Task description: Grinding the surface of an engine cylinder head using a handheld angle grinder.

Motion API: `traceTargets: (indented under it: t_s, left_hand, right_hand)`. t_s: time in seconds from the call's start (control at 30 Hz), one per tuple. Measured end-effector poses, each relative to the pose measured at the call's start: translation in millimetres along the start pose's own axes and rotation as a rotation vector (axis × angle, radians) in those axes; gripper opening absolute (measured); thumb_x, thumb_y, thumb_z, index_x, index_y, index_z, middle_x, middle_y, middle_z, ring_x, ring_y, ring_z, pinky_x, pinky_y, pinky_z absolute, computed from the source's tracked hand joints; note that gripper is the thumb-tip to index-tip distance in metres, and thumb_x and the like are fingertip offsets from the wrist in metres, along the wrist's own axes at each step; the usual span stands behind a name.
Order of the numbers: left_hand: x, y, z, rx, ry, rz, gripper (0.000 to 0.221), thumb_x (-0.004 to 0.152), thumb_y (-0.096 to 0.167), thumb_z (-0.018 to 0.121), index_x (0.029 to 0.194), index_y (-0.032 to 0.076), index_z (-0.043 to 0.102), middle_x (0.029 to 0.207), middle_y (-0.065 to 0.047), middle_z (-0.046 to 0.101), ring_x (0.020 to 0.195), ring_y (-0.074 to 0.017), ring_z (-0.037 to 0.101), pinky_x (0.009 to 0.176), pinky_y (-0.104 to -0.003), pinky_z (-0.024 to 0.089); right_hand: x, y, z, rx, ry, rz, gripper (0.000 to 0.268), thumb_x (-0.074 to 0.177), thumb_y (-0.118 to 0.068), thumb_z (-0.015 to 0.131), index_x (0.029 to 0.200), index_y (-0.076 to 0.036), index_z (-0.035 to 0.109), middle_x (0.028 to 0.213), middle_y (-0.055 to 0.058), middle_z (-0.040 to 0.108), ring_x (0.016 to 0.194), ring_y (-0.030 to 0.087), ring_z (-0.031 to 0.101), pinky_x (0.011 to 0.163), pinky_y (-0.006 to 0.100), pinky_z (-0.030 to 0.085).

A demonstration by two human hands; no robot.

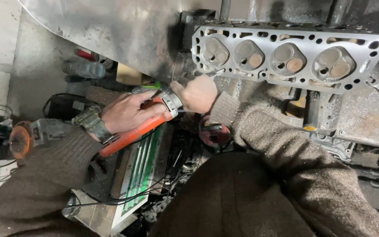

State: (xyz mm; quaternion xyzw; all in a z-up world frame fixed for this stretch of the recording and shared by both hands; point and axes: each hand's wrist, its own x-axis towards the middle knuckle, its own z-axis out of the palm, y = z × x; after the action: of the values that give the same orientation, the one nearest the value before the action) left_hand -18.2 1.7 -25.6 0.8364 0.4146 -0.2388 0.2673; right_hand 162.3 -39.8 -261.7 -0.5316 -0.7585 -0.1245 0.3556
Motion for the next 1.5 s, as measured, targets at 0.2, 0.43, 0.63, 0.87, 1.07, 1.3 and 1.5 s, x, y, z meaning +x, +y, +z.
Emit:
traceTargets:
  t_s: [0.2,0.43,0.63,0.87,1.07,1.3,1.5]
  left_hand:
    - [-1,-4,3,-0.024,-0.001,0.008,0.075,0.092,0.068,0.058,0.152,0.024,0.06,0.137,-0.019,0.072,0.134,-0.0424,0.061,0.113,-0.059,0.048]
    - [-2,-2,12,-0.057,-0.006,-0.032,0.08,0.091,0.069,0.058,0.153,0.02,0.059,0.139,-0.021,0.07,0.134,-0.0436,0.061,0.111,-0.059,0.049]
    - [-4,2,21,-0.101,-0.02,-0.045,0.08,0.093,0.07,0.057,0.156,0.022,0.056,0.133,-0.021,0.074,0.13,-0.0439,0.065,0.108,-0.06,0.052]
    - [-11,3,38,-0.193,0.025,-0.037,0.076,0.094,0.067,0.057,0.154,0.021,0.058,0.136,-0.022,0.072,0.128,-0.0462,0.066,0.106,-0.061,0.053]
    - [-20,4,51,-0.176,0.023,-0.082,0.074,0.093,0.068,0.058,0.153,0.026,0.06,0.134,-0.02,0.074,0.13,-0.0428,0.066,0.107,-0.059,0.054]
    - [-23,22,42,-0.161,-0.008,-0.073,0.075,0.091,0.068,0.06,0.148,0.019,0.063,0.128,-0.023,0.076,0.126,-0.0445,0.069,0.105,-0.058,0.054]
    - [-14,49,19,-0.098,-0.028,-0.048,0.057,0.092,0.07,0.057,0.132,0.032,0.072,0.12,-0.011,0.081,0.123,-0.0342,0.072,0.104,-0.052,0.056]
  right_hand:
    - [2,-5,-5,0.021,-0.017,-0.029,0.043,0.067,-0.032,0.073,0.105,-0.014,0.065,0.069,0.01,0.07,0.064,0.033,0.073,0.063,0.05,0.059]
    - [0,-3,-9,-0.015,0.07,-0.069,0.029,0.077,-0.03,0.067,0.101,-0.014,0.065,0.071,0.009,0.066,0.064,0.031,0.07,0.063,0.047,0.056]
    - [-9,0,-3,-0.007,0.075,-0.096,0.03,0.08,-0.037,0.067,0.098,-0.013,0.066,0.072,0.009,0.064,0.066,0.03,0.068,0.063,0.048,0.056]
    - [-19,7,7,0.025,-0.004,-0.14,0.051,0.07,-0.049,0.078,0.104,-0.012,0.07,0.075,0.008,0.066,0.071,0.031,0.071,0.067,0.051,0.057]
    - [-12,-12,-14,0.023,0.054,-0.145,0.026,0.084,-0.034,0.068,0.1,-0.014,0.072,0.071,0.009,0.066,0.068,0.032,0.072,0.066,0.05,0.055]
    - [-22,-9,-44,0.016,-0.016,-0.093,0.033,0.075,-0.029,0.071,0.105,-0.014,0.07,0.065,0.008,0.069,0.063,0.03,0.072,0.067,0.05,0.059]
    - [-32,5,-58,0.048,-0.004,-0.043,0.032,0.08,-0.037,0.071,0.102,-0.013,0.07,0.074,0.006,0.067,0.069,0.03,0.071,0.066,0.048,0.057]
